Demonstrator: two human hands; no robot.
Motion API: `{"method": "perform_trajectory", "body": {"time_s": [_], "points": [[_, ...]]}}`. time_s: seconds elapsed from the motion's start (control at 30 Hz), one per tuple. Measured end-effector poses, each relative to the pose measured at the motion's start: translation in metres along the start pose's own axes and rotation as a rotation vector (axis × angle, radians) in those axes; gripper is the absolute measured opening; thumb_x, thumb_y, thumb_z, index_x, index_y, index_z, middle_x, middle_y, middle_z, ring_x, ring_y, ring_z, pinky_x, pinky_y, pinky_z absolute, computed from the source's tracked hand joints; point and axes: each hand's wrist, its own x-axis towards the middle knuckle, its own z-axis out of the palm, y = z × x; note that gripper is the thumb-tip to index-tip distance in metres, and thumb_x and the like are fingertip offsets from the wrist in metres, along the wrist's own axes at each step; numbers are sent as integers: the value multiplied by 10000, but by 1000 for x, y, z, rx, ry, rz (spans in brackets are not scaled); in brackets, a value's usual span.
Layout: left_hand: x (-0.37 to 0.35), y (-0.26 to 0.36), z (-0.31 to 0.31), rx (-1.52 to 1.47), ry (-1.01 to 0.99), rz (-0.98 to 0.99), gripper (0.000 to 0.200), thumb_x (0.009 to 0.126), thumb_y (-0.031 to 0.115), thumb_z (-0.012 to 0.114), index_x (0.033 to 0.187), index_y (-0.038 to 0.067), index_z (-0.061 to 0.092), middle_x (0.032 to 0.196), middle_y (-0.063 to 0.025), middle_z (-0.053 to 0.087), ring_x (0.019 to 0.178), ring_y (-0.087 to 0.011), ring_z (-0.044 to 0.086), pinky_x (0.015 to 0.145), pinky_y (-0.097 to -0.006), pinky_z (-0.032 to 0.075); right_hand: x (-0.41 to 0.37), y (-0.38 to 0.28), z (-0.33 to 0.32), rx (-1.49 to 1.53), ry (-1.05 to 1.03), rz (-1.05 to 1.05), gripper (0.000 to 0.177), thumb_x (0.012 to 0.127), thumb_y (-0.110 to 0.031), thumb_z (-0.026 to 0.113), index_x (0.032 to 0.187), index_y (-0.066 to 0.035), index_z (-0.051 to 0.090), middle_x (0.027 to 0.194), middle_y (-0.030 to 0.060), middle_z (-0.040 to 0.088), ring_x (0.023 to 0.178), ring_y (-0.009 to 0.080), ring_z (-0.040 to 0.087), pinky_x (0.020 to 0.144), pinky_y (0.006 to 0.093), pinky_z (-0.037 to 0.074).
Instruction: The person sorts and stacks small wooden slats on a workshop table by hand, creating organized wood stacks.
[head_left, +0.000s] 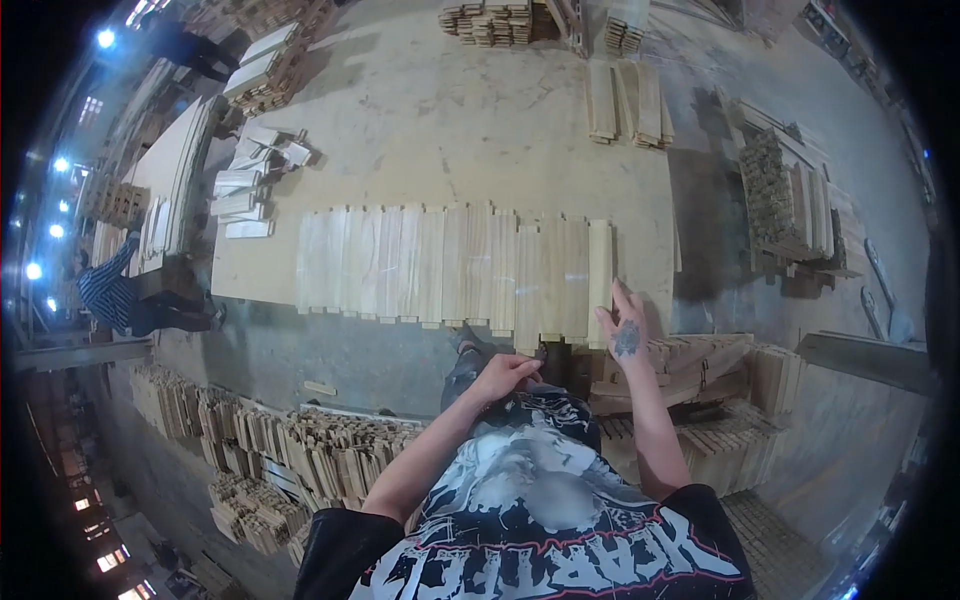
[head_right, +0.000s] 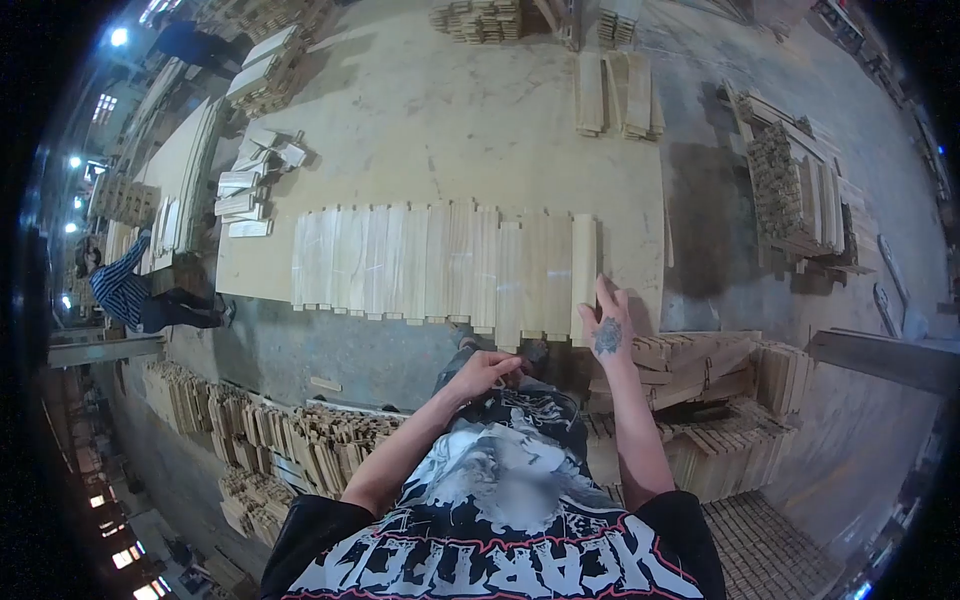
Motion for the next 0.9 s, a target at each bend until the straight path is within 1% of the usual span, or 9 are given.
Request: {"method": "perform_trajectory", "body": {"time_s": [0.13,0.23,0.33,0.43,0.53,0.63,0.73,0.8,0.9], "points": [[-8,11,9,18,102,99,337,1073,302,553,1126,35,751,934,-22,746,817,-101,634,757,-284,513,-2,0,5,39,126,-30,631,891,-187,728,1475,-53,531,1006,141,552,815,260,601,777,378,527],[0,7,6,29,111,175,344,1040,321,607,1159,18,718,882,-53,703,757,-130,647,702,-318,530,-2,2,6,75,156,-56,603,886,-174,733,1446,-36,558,955,105,559,764,199,582,726,341,520],[8,9,5,-4,106,113,341,1071,292,562,1181,8,714,971,-36,736,815,-90,621,736,-285,510,1,6,7,124,156,-85,596,885,-170,740,1440,-44,566,922,87,556,758,182,567,725,331,513],[20,13,4,-46,154,130,352,1066,294,574,1210,-2,701,962,-38,730,805,-94,623,726,-292,513,4,8,6,169,141,-97,596,884,-172,745,1437,-43,566,944,82,553,732,166,545,709,314,503],[21,6,-4,-30,102,136,360,1056,299,593,1207,-8,706,968,-45,730,791,-97,625,719,-294,514,-4,-4,-4,140,6,20,746,848,-176,790,1511,-49,472,1072,121,551,894,235,589,826,360,520],[0,-10,-31,169,119,163,365,1047,298,604,1200,-15,711,967,-62,734,771,-106,630,712,-290,521,-30,-20,-8,-71,61,-226,967,765,-249,862,1573,-74,361,1292,188,508,1156,342,562,997,438,480],[-34,-34,-64,146,344,132,357,1036,292,614,1178,-17,722,959,-73,745,761,-119,638,712,-292,532,-45,-12,-3,-183,24,-321,1119,685,-314,903,1599,-92,298,1464,229,406,1365,417,413,1137,504,370],[-54,-55,-94,-99,467,46,342,1008,292,627,1158,4,735,947,-93,762,801,-170,692,746,-309,542,-42,-10,1,-164,26,-297,1127,666,-262,913,1598,-95,303,1483,220,398,1380,416,398,1153,505,356],[-88,-71,-141,-205,686,-30,315,1000,272,628,1157,18,729,936,-65,764,766,-135,677,690,-295,530,-35,-16,2,-165,36,-255,1146,632,-157,923,1598,-102,310,1508,195,390,1399,411,380,1169,504,348]]}}
